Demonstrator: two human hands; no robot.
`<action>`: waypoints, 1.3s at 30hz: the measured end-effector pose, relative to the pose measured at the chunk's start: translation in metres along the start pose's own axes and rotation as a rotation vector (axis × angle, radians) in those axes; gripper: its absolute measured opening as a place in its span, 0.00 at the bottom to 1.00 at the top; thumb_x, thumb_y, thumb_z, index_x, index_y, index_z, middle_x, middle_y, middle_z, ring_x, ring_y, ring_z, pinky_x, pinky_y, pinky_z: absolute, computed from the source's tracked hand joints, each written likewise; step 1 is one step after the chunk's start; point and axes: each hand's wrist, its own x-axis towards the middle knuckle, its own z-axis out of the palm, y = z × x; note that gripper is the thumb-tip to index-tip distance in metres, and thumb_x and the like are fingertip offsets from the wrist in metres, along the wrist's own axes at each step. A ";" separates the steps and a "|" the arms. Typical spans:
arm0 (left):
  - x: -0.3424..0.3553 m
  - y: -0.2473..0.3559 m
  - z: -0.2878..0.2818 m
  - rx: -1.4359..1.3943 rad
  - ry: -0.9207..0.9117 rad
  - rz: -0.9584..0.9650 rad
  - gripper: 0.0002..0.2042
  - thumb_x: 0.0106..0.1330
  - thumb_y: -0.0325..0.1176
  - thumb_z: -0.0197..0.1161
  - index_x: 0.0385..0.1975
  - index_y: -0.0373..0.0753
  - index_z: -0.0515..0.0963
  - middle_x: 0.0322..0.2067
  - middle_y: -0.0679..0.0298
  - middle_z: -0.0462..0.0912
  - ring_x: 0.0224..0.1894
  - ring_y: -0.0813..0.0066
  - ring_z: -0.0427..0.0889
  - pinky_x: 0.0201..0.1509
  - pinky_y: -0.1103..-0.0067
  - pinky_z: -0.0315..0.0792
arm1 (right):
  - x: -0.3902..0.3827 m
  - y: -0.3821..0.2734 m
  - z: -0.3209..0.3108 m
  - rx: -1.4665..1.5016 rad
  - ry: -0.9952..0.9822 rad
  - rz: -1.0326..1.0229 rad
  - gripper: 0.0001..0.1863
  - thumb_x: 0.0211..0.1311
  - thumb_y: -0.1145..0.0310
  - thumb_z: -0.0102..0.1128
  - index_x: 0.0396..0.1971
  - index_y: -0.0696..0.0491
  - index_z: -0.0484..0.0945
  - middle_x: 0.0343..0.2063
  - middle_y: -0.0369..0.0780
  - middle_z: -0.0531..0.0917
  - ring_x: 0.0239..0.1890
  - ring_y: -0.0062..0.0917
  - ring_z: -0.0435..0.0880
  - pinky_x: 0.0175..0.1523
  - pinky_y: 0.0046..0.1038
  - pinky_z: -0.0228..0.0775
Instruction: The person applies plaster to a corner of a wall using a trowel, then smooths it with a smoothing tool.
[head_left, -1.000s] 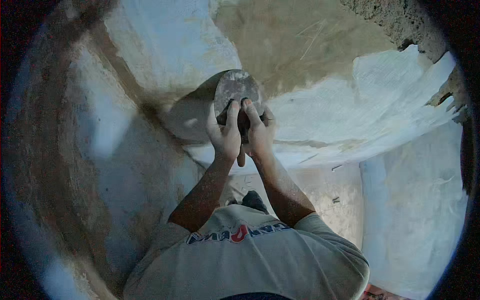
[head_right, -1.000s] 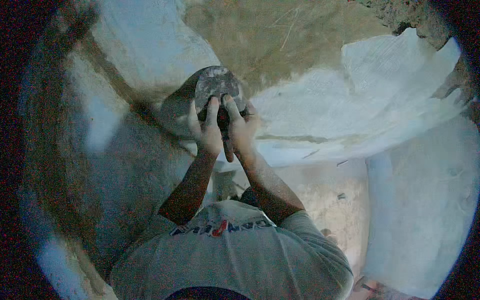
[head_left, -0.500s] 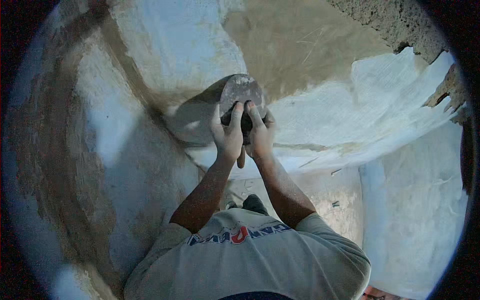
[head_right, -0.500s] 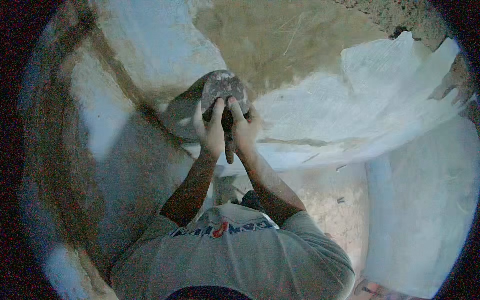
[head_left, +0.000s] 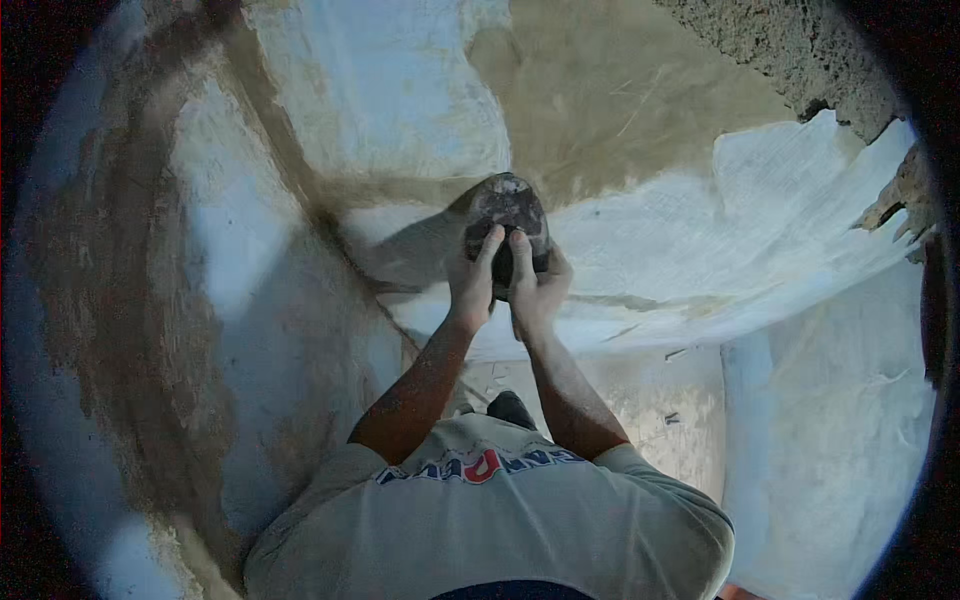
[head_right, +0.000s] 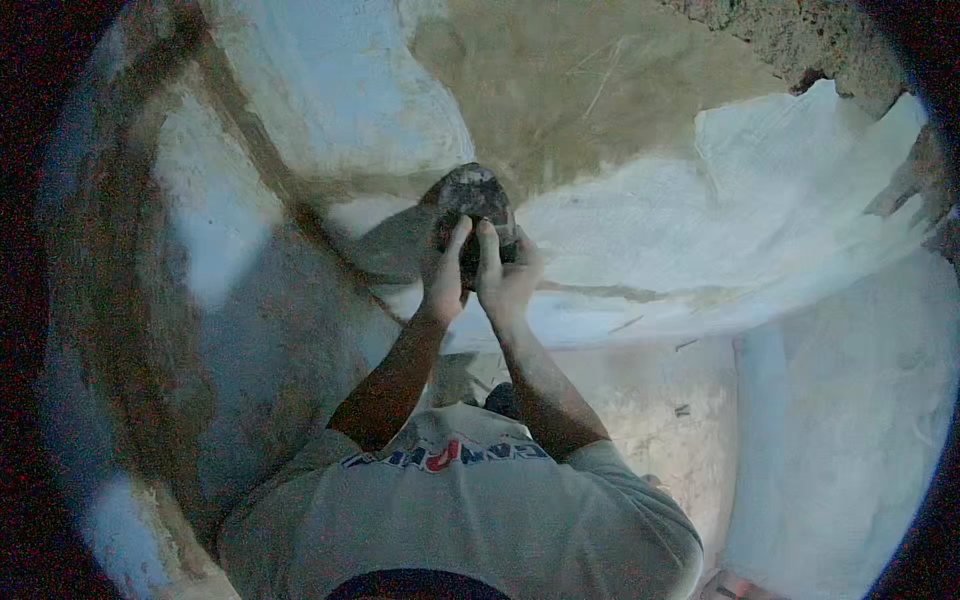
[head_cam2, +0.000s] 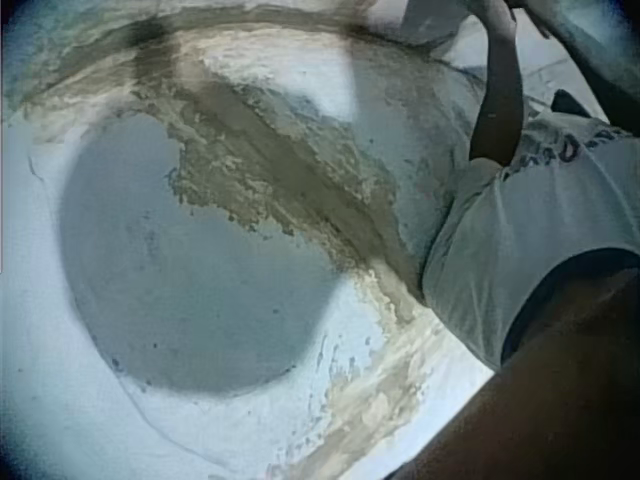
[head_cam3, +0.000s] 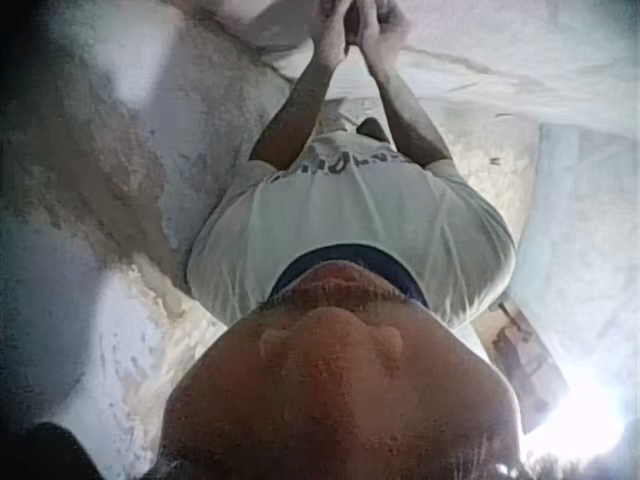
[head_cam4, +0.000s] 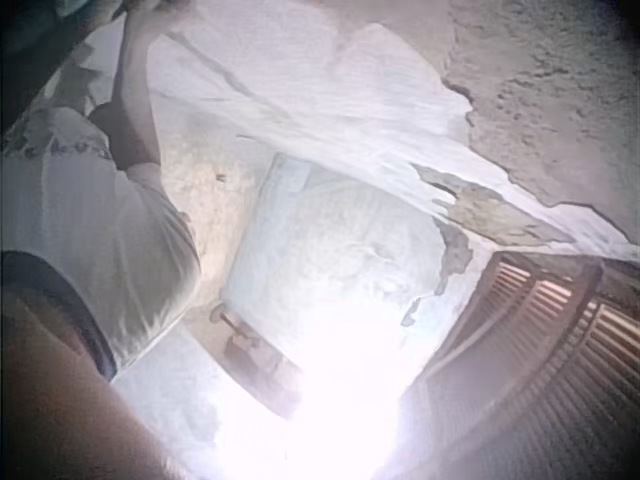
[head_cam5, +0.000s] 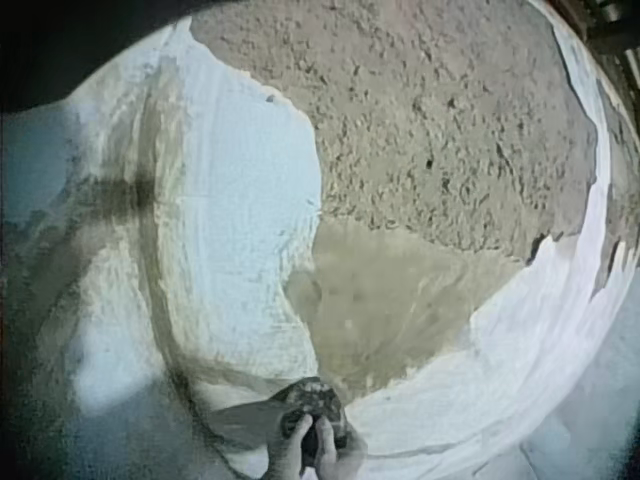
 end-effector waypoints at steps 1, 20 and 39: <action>0.001 -0.003 0.003 -0.051 0.011 -0.062 0.18 0.72 0.36 0.67 0.57 0.35 0.76 0.49 0.63 0.83 0.49 0.74 0.83 0.52 0.76 0.79 | 0.002 -0.008 -0.003 -0.055 -0.042 -0.029 0.11 0.72 0.66 0.65 0.41 0.61 0.81 0.36 0.40 0.86 0.38 0.19 0.82 0.44 0.24 0.74; -0.010 -0.016 0.048 -0.674 -0.372 -0.233 0.19 0.79 0.48 0.53 0.61 0.44 0.71 0.52 0.67 0.80 0.54 0.73 0.80 0.59 0.72 0.78 | 0.046 -0.111 -0.018 -0.722 -0.389 -0.351 0.10 0.67 0.67 0.63 0.30 0.58 0.79 0.23 0.54 0.81 0.26 0.53 0.82 0.30 0.39 0.73; -0.002 -0.027 0.050 -0.738 -0.381 -0.221 0.17 0.79 0.43 0.55 0.60 0.43 0.71 0.51 0.65 0.80 0.53 0.72 0.81 0.59 0.72 0.78 | 0.053 -0.112 -0.024 -0.826 -0.425 -0.441 0.09 0.66 0.67 0.63 0.30 0.57 0.80 0.22 0.52 0.82 0.27 0.51 0.84 0.32 0.39 0.75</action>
